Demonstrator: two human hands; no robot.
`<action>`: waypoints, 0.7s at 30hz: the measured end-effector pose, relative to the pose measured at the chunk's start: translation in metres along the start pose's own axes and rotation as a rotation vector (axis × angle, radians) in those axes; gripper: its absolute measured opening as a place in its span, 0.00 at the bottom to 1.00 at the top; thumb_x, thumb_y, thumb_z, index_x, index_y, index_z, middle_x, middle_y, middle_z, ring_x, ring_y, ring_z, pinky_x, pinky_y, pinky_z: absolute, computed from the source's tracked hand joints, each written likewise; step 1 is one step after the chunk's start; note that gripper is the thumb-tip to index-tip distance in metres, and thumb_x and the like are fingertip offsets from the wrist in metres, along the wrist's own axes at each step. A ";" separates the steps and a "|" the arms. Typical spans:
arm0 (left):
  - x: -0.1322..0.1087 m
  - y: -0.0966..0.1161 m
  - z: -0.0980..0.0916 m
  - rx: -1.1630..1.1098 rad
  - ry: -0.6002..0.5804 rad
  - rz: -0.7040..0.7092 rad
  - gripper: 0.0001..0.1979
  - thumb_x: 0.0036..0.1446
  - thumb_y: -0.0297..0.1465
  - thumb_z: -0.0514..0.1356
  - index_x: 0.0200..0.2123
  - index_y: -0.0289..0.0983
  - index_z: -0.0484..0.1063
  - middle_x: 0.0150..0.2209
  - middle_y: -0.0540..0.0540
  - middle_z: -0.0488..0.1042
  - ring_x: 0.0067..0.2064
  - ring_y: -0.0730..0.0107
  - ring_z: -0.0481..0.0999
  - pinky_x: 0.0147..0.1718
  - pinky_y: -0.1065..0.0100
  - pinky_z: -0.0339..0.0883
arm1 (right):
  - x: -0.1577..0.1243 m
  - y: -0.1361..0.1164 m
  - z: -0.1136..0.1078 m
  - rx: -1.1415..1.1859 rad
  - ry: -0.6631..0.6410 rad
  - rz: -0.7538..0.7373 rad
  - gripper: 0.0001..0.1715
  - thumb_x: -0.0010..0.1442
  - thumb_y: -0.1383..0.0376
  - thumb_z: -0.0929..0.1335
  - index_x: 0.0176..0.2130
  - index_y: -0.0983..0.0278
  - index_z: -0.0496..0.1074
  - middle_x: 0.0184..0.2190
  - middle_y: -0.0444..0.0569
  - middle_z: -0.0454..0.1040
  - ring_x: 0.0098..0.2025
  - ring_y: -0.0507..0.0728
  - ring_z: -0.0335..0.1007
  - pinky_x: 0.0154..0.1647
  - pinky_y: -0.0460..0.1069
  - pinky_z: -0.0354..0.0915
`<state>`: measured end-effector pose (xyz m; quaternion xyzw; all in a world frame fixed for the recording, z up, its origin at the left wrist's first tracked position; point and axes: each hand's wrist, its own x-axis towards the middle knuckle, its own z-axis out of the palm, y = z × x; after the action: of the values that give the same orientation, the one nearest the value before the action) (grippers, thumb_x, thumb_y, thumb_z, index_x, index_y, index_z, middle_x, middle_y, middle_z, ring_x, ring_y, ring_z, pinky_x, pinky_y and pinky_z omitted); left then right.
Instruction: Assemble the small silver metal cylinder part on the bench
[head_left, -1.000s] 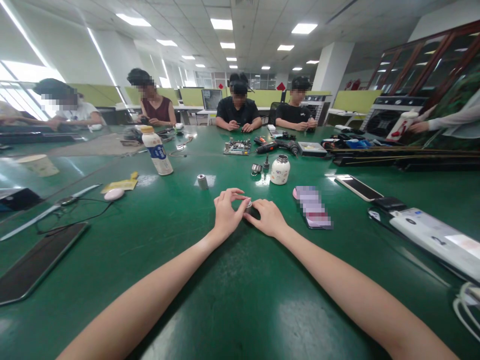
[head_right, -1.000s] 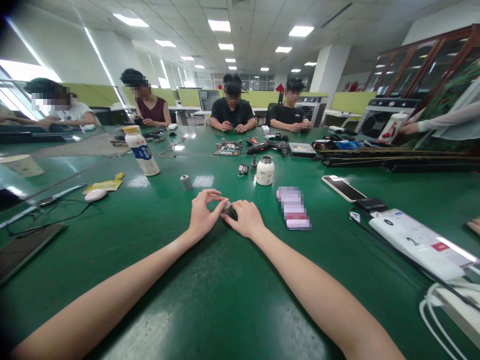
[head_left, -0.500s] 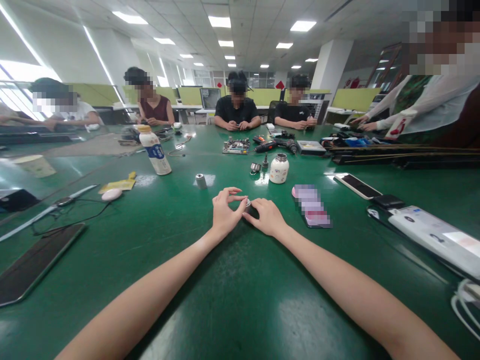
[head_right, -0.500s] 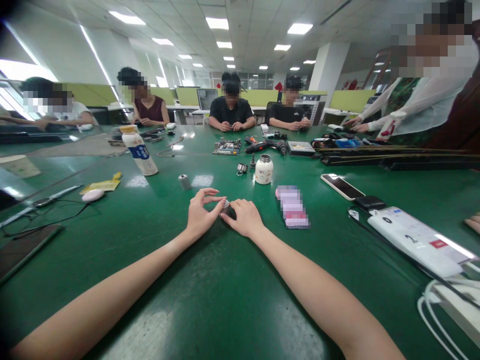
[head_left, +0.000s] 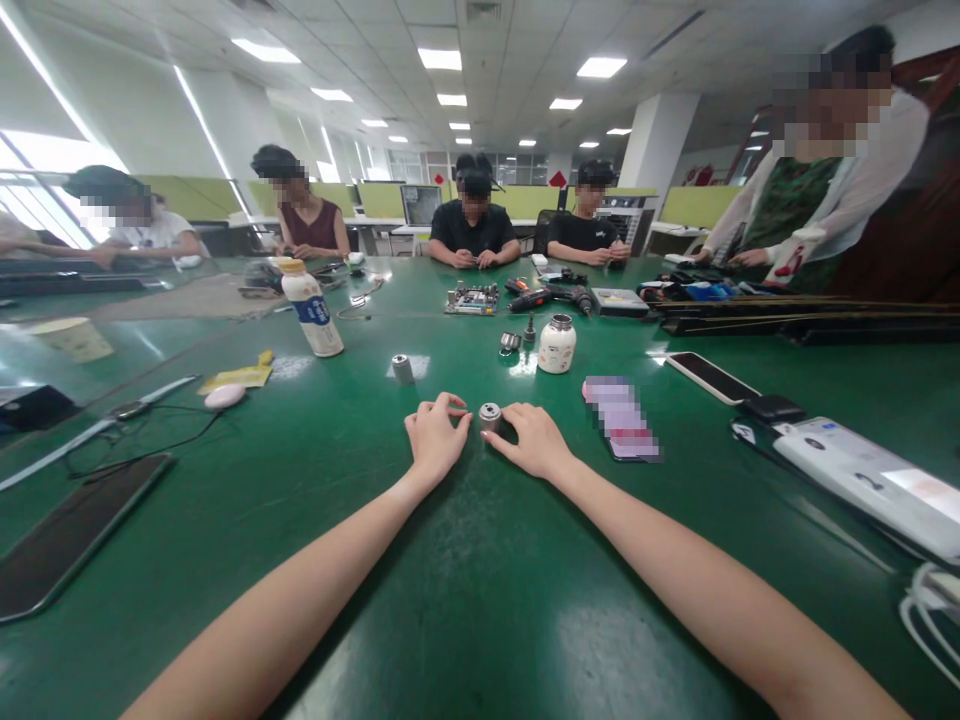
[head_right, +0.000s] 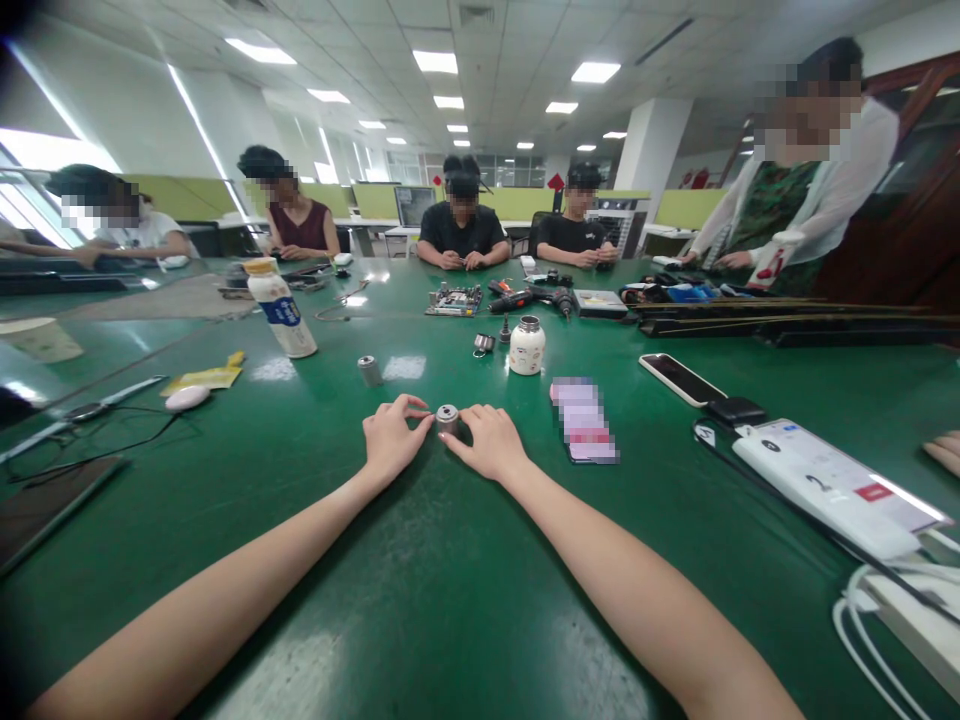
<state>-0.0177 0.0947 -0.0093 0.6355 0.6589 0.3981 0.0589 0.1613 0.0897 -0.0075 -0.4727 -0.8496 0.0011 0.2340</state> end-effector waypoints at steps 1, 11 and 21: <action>0.000 0.001 0.000 -0.028 0.046 0.020 0.07 0.54 0.31 0.65 0.36 0.43 0.70 0.33 0.48 0.82 0.47 0.52 0.76 0.51 0.51 0.60 | 0.000 0.000 0.000 0.002 0.001 -0.001 0.21 0.66 0.50 0.65 0.45 0.65 0.73 0.43 0.54 0.77 0.46 0.60 0.70 0.46 0.53 0.61; -0.009 0.021 0.003 -0.406 0.206 0.242 0.13 0.55 0.35 0.66 0.40 0.41 0.66 0.34 0.48 0.81 0.40 0.62 0.82 0.49 0.57 0.68 | 0.001 0.003 0.003 0.002 -0.008 -0.007 0.22 0.66 0.50 0.66 0.47 0.65 0.73 0.44 0.54 0.76 0.45 0.60 0.71 0.46 0.53 0.62; -0.011 0.022 0.002 -0.432 0.169 0.238 0.13 0.55 0.36 0.66 0.40 0.40 0.67 0.34 0.48 0.81 0.41 0.61 0.82 0.48 0.56 0.68 | 0.001 0.004 0.005 0.020 -0.013 0.001 0.22 0.67 0.50 0.65 0.47 0.65 0.73 0.44 0.54 0.77 0.46 0.60 0.70 0.47 0.54 0.62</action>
<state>0.0033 0.0834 -0.0020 0.6457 0.4818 0.5854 0.0908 0.1624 0.0936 -0.0123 -0.4708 -0.8508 0.0130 0.2332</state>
